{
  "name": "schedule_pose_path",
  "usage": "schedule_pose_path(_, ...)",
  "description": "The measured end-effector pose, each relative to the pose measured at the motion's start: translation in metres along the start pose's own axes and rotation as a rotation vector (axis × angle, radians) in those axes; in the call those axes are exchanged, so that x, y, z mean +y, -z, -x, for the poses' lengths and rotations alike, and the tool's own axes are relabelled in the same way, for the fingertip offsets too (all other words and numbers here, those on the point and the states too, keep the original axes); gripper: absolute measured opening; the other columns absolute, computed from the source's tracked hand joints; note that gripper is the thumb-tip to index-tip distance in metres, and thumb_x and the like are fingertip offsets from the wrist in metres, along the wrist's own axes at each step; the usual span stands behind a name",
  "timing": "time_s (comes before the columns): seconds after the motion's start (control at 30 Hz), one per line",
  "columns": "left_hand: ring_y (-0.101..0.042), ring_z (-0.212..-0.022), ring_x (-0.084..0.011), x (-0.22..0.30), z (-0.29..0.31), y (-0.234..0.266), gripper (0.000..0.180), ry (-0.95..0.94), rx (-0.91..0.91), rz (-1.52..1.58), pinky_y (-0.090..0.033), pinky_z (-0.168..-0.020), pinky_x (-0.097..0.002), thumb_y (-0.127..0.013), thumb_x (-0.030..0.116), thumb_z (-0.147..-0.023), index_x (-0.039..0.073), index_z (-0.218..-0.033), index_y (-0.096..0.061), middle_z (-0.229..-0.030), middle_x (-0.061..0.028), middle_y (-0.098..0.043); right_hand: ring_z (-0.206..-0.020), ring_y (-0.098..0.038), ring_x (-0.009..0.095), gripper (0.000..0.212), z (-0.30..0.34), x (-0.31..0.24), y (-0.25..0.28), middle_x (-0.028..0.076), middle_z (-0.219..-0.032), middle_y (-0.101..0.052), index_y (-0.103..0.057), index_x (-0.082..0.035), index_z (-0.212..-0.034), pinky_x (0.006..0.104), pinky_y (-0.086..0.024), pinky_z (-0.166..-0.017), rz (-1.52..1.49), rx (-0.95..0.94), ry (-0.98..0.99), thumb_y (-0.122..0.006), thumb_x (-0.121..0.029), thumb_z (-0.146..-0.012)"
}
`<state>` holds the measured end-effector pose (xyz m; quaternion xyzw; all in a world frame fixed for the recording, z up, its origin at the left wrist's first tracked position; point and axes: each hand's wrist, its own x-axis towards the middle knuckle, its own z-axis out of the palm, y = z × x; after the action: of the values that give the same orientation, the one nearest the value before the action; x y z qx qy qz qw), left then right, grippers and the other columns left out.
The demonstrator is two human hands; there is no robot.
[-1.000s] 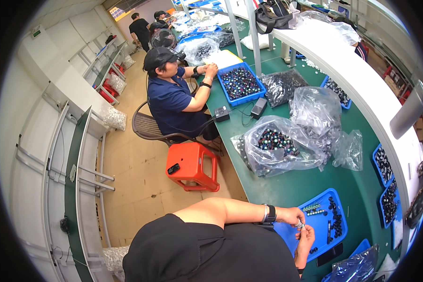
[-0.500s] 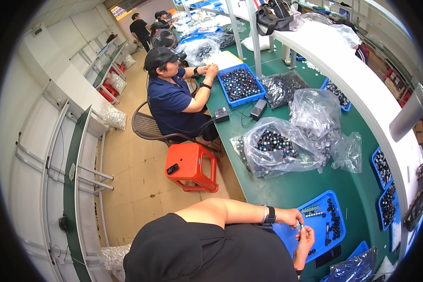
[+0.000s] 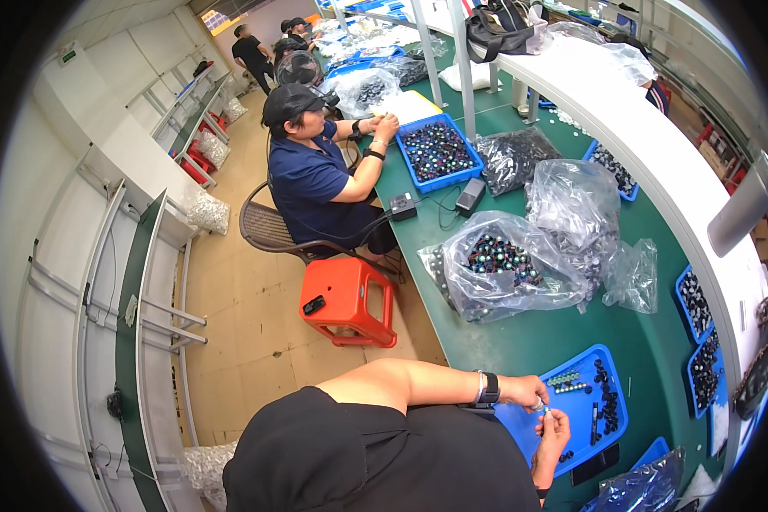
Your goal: The person sits at a green workbench and assembles small electronic components by hand. They pick up cylindrical parts and small black circular pieces from a blue tray, fit them together, and place the assembled units back on the tray. The process is repetitive, involving picking, aligning, and joining components one by one.
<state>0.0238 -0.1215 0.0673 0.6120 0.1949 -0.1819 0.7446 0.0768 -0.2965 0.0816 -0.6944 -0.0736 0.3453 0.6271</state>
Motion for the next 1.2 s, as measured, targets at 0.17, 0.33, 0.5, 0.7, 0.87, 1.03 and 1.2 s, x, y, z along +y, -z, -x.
schedule_pose_path(0.17, -0.062, -0.077, -0.0131, -0.003, 0.0, 0.001, 0.032, -0.006, -0.005, 0.004, -0.052, -0.068, -0.0267, -0.06, 0.005, -0.085, -0.004, -0.115, -0.059, -0.095, -0.0104, -0.065, -0.058, -0.051, 0.005, 0.008, -0.002, 0.005, 0.0, 0.001, -0.076, -0.061, -0.057, -0.005, -0.096, 0.0181, -0.038, -0.052, -0.001, -0.011, 0.005, -0.057, -0.011, -0.091)
schedule_pose_path(0.33, -0.062, -0.077, -0.0132, 0.0, 0.001, 0.0, 0.032, 0.003, -0.009, -0.02, -0.052, -0.068, -0.0268, -0.059, 0.005, -0.085, -0.004, -0.116, -0.059, -0.096, -0.0104, -0.065, -0.06, -0.052, 0.005, 0.011, -0.001, 0.005, 0.001, 0.002, -0.078, -0.061, -0.058, -0.002, -0.098, 0.0177, -0.039, -0.052, 0.01, -0.009, 0.012, -0.059, -0.009, -0.09)
schedule_pose_path(0.5, -0.062, -0.078, -0.0131, 0.0, 0.001, 0.0, 0.032, -0.002, -0.015, -0.021, -0.052, -0.069, -0.0268, -0.059, 0.005, -0.085, -0.004, -0.116, -0.059, -0.094, -0.0098, -0.065, -0.06, -0.052, 0.006, 0.011, -0.001, 0.005, 0.001, 0.002, -0.079, -0.061, -0.058, -0.002, -0.098, 0.0179, -0.039, -0.052, 0.016, -0.004, 0.008, -0.059, -0.009, -0.09)
schedule_pose_path(0.7, -0.062, -0.08, -0.0136, -0.001, -0.001, -0.001, 0.032, 0.005, -0.021, -0.029, -0.052, -0.07, -0.027, -0.058, 0.004, -0.084, -0.004, -0.116, -0.06, -0.095, -0.0103, -0.065, -0.06, -0.052, 0.005, 0.01, -0.002, 0.007, 0.002, 0.002, -0.078, -0.061, -0.059, -0.002, -0.098, 0.0179, -0.039, -0.052, 0.01, -0.008, -0.002, -0.059, -0.008, -0.09)
schedule_pose_path(0.87, -0.062, -0.081, -0.0144, -0.004, -0.006, 0.001, 0.032, -0.004, -0.032, -0.087, -0.052, -0.071, -0.0271, -0.057, 0.003, -0.084, -0.003, -0.116, -0.06, -0.098, -0.0113, -0.065, -0.059, -0.052, 0.005, 0.01, -0.002, 0.007, 0.003, 0.002, -0.077, -0.061, -0.059, -0.002, -0.098, 0.0178, -0.039, -0.052, 0.005, -0.004, -0.001, -0.059, -0.008, -0.09)
schedule_pose_path(1.03, -0.062, -0.081, -0.0151, 0.002, -0.002, 0.0, 0.033, 0.022, -0.025, -0.047, -0.052, -0.072, -0.0274, -0.056, 0.003, -0.085, -0.003, -0.117, -0.059, -0.1, -0.0118, -0.065, -0.059, -0.052, 0.005, 0.01, -0.004, 0.009, 0.005, 0.002, -0.078, -0.061, -0.058, -0.002, -0.098, 0.0175, -0.039, -0.052, -0.002, -0.001, 0.006, -0.058, -0.008, -0.09)
schedule_pose_path(1.2, -0.062, -0.082, -0.0149, 0.006, -0.001, 0.0, 0.034, 0.021, -0.029, -0.042, -0.052, -0.072, -0.0279, -0.057, 0.003, -0.085, -0.003, -0.119, -0.058, -0.1, -0.0115, -0.065, -0.059, -0.052, 0.005, 0.01, -0.004, 0.007, 0.004, 0.002, -0.078, -0.061, -0.057, -0.001, -0.098, 0.0174, -0.039, -0.052, 0.002, 0.008, 0.0, -0.058, -0.008, -0.091)
